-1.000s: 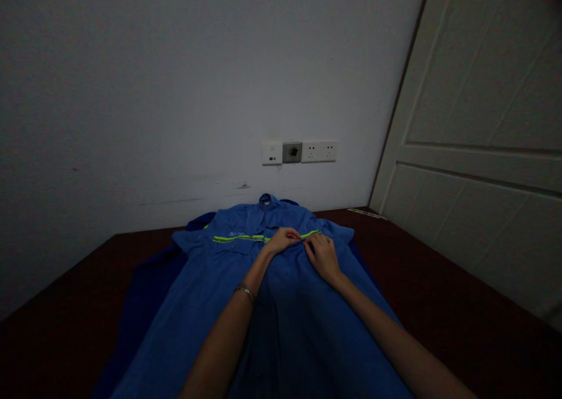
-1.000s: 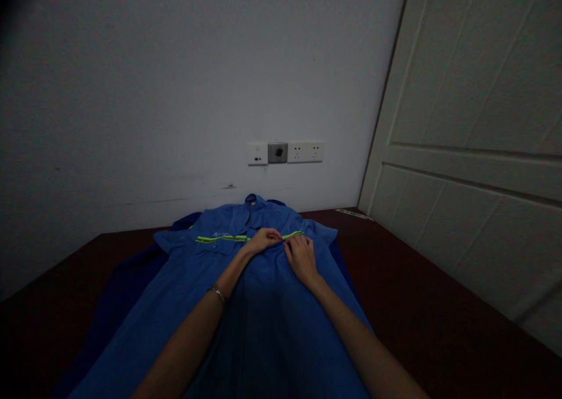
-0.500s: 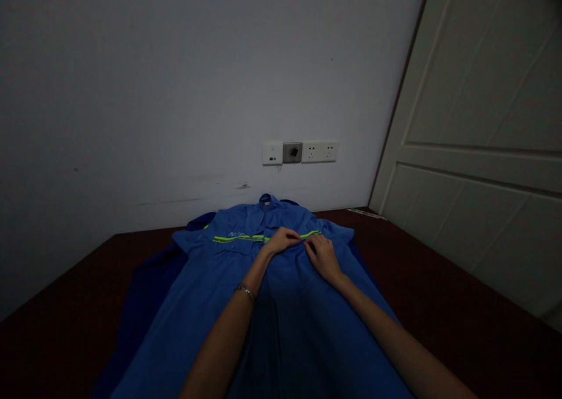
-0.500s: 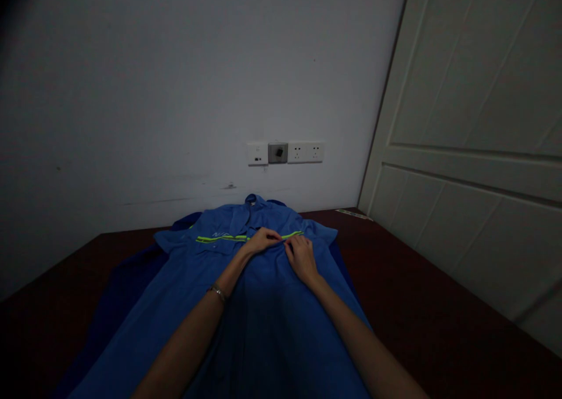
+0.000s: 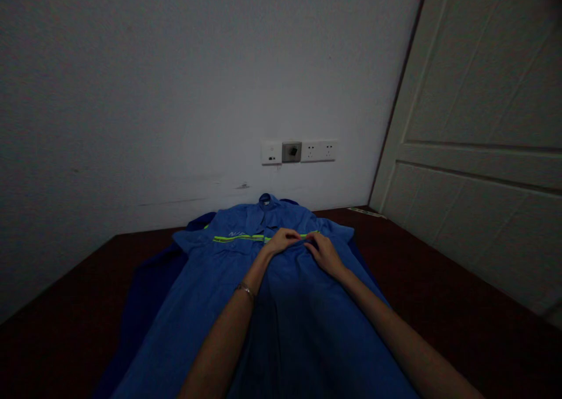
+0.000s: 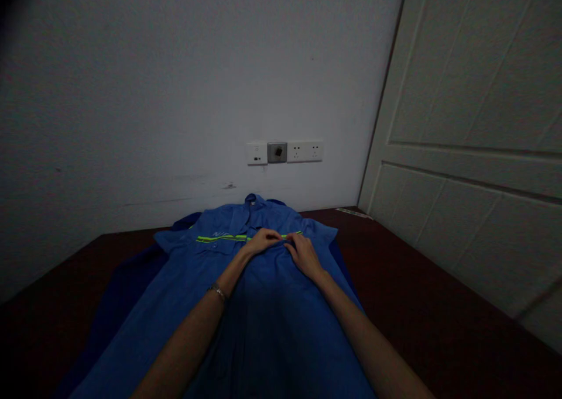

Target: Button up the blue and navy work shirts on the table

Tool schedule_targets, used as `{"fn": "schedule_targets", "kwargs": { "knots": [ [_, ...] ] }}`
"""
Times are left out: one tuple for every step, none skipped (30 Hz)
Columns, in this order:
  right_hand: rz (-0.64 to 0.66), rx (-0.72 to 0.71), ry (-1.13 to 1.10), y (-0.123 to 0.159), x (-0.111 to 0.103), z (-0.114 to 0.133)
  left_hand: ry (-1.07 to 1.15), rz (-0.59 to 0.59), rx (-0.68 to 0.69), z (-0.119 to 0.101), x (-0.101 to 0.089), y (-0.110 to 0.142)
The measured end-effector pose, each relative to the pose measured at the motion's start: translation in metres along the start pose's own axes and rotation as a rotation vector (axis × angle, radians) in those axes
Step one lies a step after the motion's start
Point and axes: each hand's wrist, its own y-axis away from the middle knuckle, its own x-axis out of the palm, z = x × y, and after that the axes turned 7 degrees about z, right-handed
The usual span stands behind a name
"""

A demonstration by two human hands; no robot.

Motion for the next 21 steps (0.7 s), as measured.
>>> {"fn": "schedule_targets", "kwargs": {
  "knots": [
    [0.02, -0.011, -0.013, 0.0, 0.0, -0.002, 0.003, 0.015, 0.0, 0.002, 0.0, 0.0],
    [0.041, -0.025, -0.018, 0.0, -0.001, -0.003, 0.005, 0.031, 0.002, 0.003, 0.001, -0.001],
    [0.06, -0.041, -0.015, 0.001, -0.001, -0.004, 0.007, 0.046, 0.008, 0.005, 0.001, -0.001],
    [0.077, -0.057, -0.008, 0.001, -0.001, -0.005, 0.009, 0.056, 0.015, 0.007, 0.002, -0.001],
    [0.089, -0.072, 0.0, 0.001, -0.001, -0.006, 0.01, 0.062, 0.019, 0.008, 0.002, 0.0],
    [0.094, -0.082, 0.005, 0.002, -0.001, -0.006, 0.009, 0.064, 0.02, 0.009, 0.003, 0.0],
    [0.095, -0.086, 0.008, 0.002, 0.0, -0.007, 0.009, 0.063, 0.017, 0.01, 0.003, 0.0],
    [0.094, -0.089, 0.011, 0.002, 0.0, -0.007, 0.01, 0.062, 0.014, 0.011, 0.003, 0.001],
    [0.092, -0.092, 0.015, 0.002, 0.0, -0.007, 0.012, 0.062, 0.012, 0.011, 0.004, 0.001],
    [0.092, -0.095, 0.018, 0.002, 0.0, -0.007, 0.016, 0.061, 0.01, 0.011, 0.004, 0.001],
    [0.091, -0.099, 0.02, 0.002, 0.0, -0.007, 0.019, 0.061, 0.01, 0.011, 0.005, 0.001],
    [0.091, -0.105, 0.019, 0.003, 0.0, -0.007, 0.022, 0.061, 0.009, 0.011, 0.005, 0.001],
    [0.094, -0.113, 0.015, 0.003, 0.0, -0.008, 0.022, 0.062, 0.007, 0.011, 0.005, 0.001],
    [0.099, -0.122, 0.008, 0.003, 0.0, -0.009, 0.019, 0.063, 0.002, 0.011, 0.006, 0.001],
    [0.104, -0.131, -0.002, 0.003, 0.0, -0.009, 0.014, 0.063, -0.003, 0.012, 0.006, 0.001],
    [0.111, -0.14, -0.012, 0.003, 0.001, -0.01, 0.008, 0.062, -0.007, 0.012, 0.006, 0.001],
    [0.119, -0.149, -0.022, 0.003, 0.001, -0.011, 0.0, 0.061, -0.011, 0.012, 0.007, 0.001],
    [0.128, -0.156, -0.031, 0.003, 0.002, -0.012, -0.008, 0.059, -0.013, 0.012, 0.007, 0.002],
    [0.134, -0.162, -0.038, 0.003, 0.003, -0.013, -0.016, 0.057, -0.015, 0.012, 0.007, 0.002],
    [0.136, -0.164, -0.042, 0.003, 0.004, -0.014, -0.022, 0.056, -0.016, 0.012, 0.007, 0.002],
    [0.135, -0.166, -0.043, 0.003, 0.005, -0.015, -0.025, 0.055, -0.019, 0.013, 0.007, 0.002]
  ]
}}
